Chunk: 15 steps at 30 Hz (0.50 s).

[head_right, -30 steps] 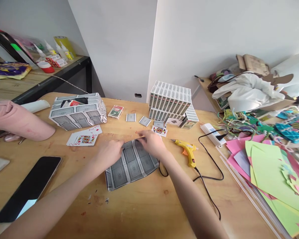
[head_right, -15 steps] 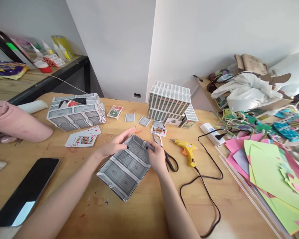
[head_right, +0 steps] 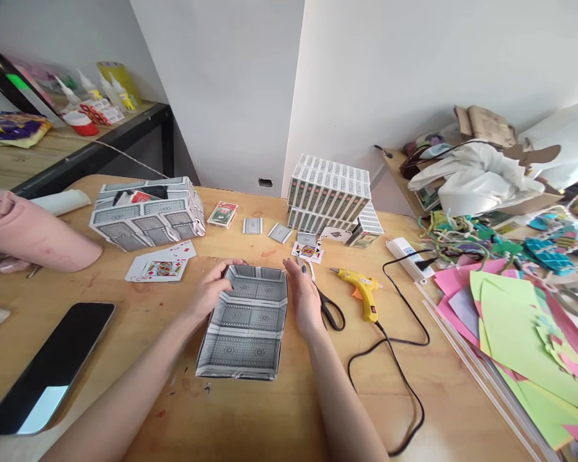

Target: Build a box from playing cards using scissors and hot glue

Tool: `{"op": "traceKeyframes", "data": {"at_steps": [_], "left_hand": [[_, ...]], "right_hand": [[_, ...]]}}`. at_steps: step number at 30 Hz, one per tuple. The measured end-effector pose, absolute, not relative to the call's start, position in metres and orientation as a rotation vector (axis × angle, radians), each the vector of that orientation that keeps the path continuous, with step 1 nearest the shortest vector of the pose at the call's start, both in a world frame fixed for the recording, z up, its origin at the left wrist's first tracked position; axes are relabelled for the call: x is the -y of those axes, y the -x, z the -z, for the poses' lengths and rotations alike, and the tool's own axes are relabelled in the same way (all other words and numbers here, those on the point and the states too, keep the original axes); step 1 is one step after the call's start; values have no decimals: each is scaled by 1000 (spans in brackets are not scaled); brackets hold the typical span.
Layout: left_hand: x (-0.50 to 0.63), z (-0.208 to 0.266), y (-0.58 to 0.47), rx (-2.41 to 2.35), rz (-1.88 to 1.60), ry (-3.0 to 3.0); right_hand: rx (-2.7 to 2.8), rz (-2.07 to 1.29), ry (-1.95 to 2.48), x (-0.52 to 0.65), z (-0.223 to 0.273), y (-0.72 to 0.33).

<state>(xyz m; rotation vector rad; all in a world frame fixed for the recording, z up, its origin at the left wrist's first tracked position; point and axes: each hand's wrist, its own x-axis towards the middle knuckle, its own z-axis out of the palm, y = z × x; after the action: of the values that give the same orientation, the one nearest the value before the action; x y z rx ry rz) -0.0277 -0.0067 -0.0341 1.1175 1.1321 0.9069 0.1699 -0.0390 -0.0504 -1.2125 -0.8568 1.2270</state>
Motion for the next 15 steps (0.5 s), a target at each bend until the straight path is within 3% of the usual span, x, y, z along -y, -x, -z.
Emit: {"op": "traceKeyframes", "data": {"at_steps": [6,15], "left_hand": [[10,40,28,-1004,-925,-1150],[15,36,23,-1175,-791,-1240]], "right_hand": [[1088,-1267,1356,59,50,-161],[1308,-1192,1491,40,47,-157]]}}
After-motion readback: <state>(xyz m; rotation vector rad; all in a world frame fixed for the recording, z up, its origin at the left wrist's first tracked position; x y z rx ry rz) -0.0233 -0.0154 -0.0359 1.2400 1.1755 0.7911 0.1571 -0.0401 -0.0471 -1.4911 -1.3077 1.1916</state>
